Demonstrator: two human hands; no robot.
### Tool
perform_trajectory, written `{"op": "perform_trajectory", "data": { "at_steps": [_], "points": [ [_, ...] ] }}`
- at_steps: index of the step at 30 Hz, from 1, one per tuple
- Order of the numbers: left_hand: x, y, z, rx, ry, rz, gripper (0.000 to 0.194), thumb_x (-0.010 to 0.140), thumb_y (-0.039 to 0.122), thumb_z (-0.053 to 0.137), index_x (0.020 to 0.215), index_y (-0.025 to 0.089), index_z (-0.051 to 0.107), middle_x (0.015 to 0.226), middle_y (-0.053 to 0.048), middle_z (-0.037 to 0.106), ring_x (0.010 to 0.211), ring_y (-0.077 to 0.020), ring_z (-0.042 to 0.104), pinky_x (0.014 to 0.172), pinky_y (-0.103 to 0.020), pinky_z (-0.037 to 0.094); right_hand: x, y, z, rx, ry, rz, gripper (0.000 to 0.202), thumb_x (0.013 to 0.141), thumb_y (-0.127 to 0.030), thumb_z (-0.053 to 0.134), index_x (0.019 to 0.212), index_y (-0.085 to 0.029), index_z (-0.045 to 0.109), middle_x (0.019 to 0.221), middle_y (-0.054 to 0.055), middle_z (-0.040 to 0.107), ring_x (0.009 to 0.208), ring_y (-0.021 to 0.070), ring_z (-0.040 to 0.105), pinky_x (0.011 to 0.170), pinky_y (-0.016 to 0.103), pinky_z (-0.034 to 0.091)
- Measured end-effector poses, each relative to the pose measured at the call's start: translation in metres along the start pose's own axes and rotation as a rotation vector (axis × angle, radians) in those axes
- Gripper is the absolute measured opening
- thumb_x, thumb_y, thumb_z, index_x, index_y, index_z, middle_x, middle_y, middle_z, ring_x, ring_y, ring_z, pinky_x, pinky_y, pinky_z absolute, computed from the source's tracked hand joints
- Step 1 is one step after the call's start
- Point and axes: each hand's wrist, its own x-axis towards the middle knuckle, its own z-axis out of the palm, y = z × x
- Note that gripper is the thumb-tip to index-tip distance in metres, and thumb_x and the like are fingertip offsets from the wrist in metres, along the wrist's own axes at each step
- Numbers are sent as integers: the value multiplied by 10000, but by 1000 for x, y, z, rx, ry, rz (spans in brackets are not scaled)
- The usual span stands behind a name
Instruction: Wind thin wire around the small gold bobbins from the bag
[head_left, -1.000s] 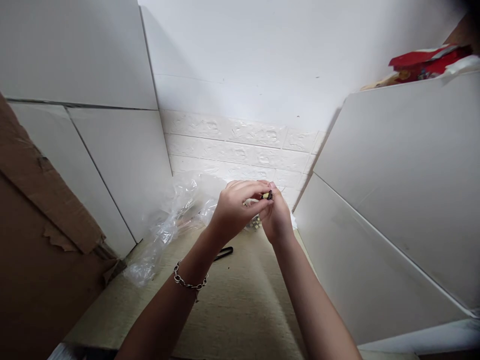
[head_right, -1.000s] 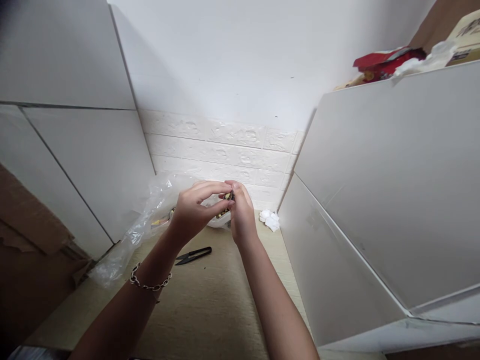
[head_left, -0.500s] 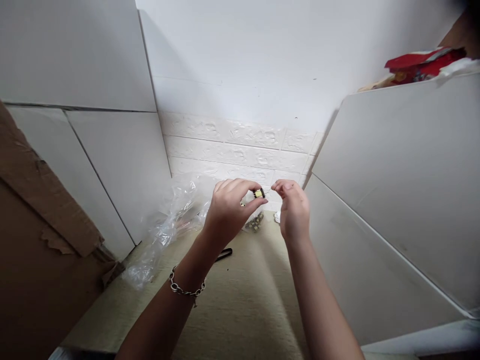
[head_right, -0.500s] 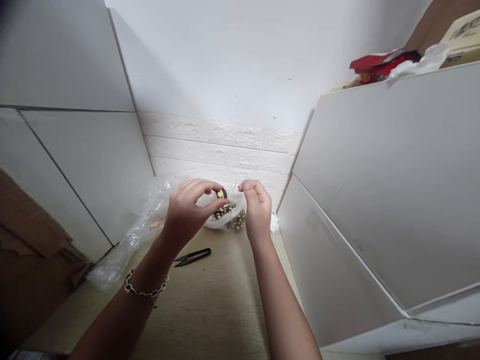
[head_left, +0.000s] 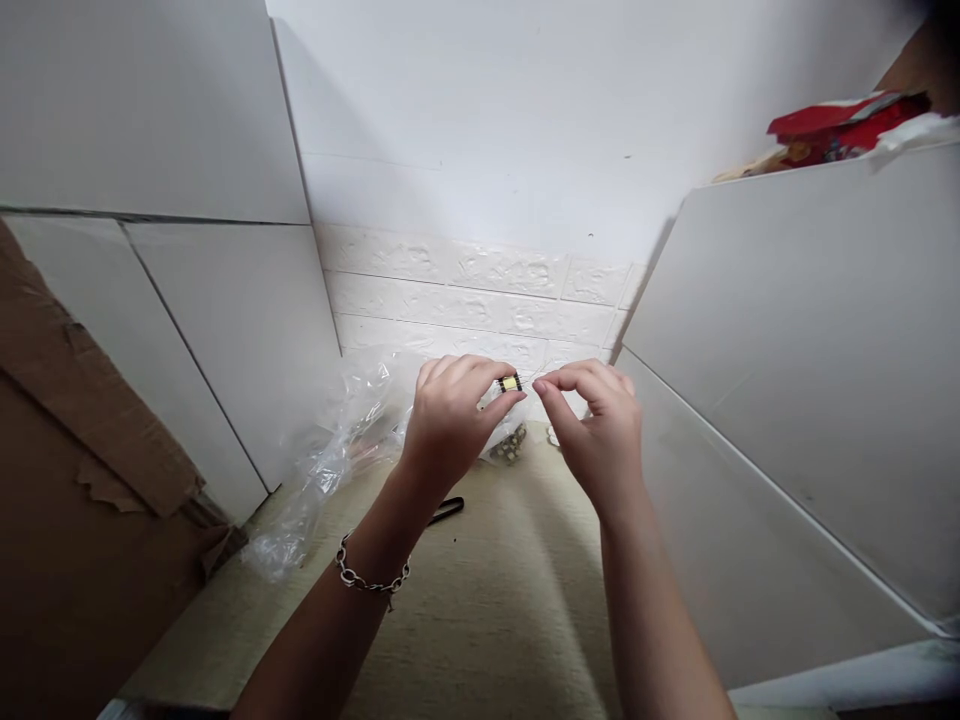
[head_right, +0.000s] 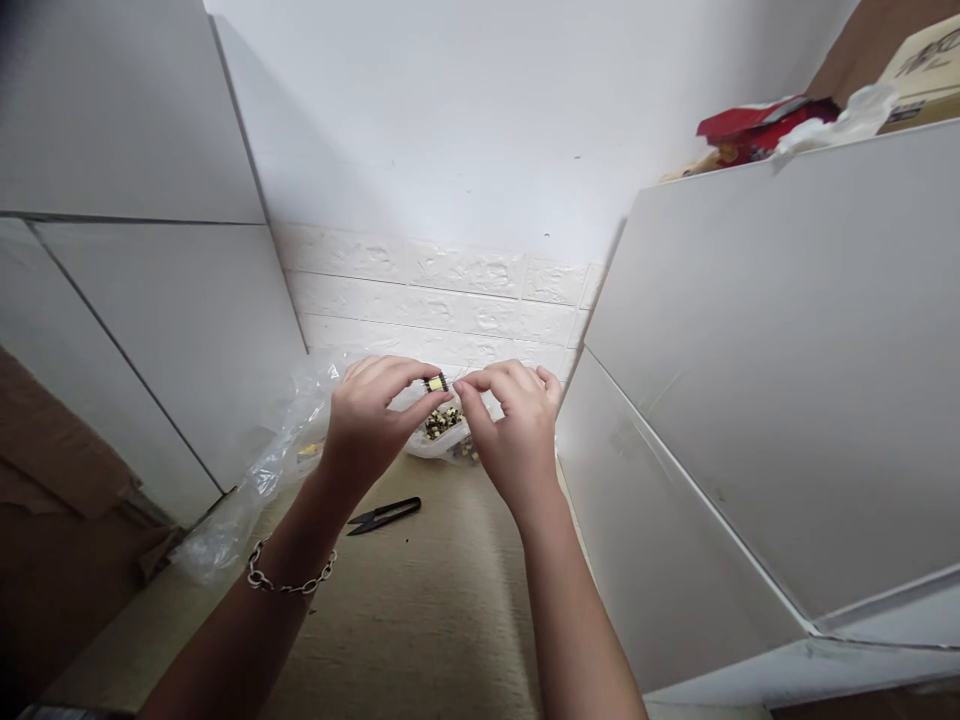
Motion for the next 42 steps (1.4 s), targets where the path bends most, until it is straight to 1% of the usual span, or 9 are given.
{"op": "perform_trajectory", "data": {
  "at_steps": [7, 11, 16, 19, 23, 30, 36, 38, 42],
  "points": [
    [-2, 2, 2, 15, -42, 38, 129, 744, 317, 577, 821, 216, 593, 772, 6, 644, 751, -149, 550, 731, -295, 368, 0, 3, 1, -125, 47, -58, 124, 788, -286, 510, 680, -242, 552, 720, -35, 586, 724, 126, 523, 899, 394, 218],
    [-2, 3, 3, -5, -60, 9, 131, 749, 317, 571, 823, 211, 594, 790, 11, 645, 767, -141, 555, 739, -288, 375, 0, 3, 1, -130, 95, -72, 114, 779, -275, 523, 680, -239, 566, 708, -39, 588, 710, 117, 529, 887, 380, 243],
    [-2, 2, 3, -36, -41, -35, 144, 728, 321, 594, 809, 202, 596, 781, 13, 651, 761, -133, 564, 733, -281, 391, 0, 1, -3, -109, 132, -90, 95, 774, -275, 514, 727, -240, 590, 731, -29, 591, 728, 123, 541, 873, 378, 276],
    [-1, 2, 3, -48, -19, -53, 135, 716, 304, 608, 803, 201, 596, 779, 15, 654, 762, -134, 567, 733, -283, 398, 0, 2, -4, -103, 127, -92, 117, 772, -231, 484, 755, -246, 598, 739, -24, 588, 734, 126, 544, 861, 377, 292],
    [0, 1, 2, -61, -4, -55, 133, 707, 297, 619, 794, 199, 597, 769, 15, 656, 752, -133, 569, 721, -282, 406, 0, 3, -1, -124, 114, -78, 127, 751, -193, 489, 787, -250, 597, 762, -23, 598, 760, 131, 551, 875, 382, 284],
    [-1, 2, 2, -63, -19, -55, 142, 714, 302, 612, 805, 194, 596, 787, 10, 658, 762, -138, 569, 728, -288, 408, 1, 5, 1, -137, 41, -51, 180, 761, -241, 503, 923, -252, 583, 798, -15, 607, 750, 130, 541, 863, 370, 303],
    [0, 3, 3, -63, -26, -56, 144, 721, 302, 604, 819, 198, 596, 798, 8, 657, 771, -140, 565, 736, -291, 405, 1, 6, 2, -68, -5, 22, 240, 769, -274, 491, 994, -235, 566, 823, 2, 608, 778, 145, 532, 851, 376, 328],
    [0, 3, 3, -61, -33, -57, 146, 723, 304, 600, 825, 199, 596, 800, 5, 655, 771, -141, 564, 735, -292, 404, 1, 6, 3, 25, -9, 92, 205, 768, -290, 494, 941, -234, 590, 829, 3, 616, 765, 141, 530, 823, 361, 357],
    [0, 3, 2, -61, -46, -55, 143, 724, 301, 600, 826, 201, 596, 803, 5, 653, 776, -140, 563, 733, -290, 401, 2, 8, 5, 338, -33, 309, 150, 747, -327, 527, 776, -217, 625, 812, 3, 638, 768, 134, 548, 753, 303, 406]
  ]
}}
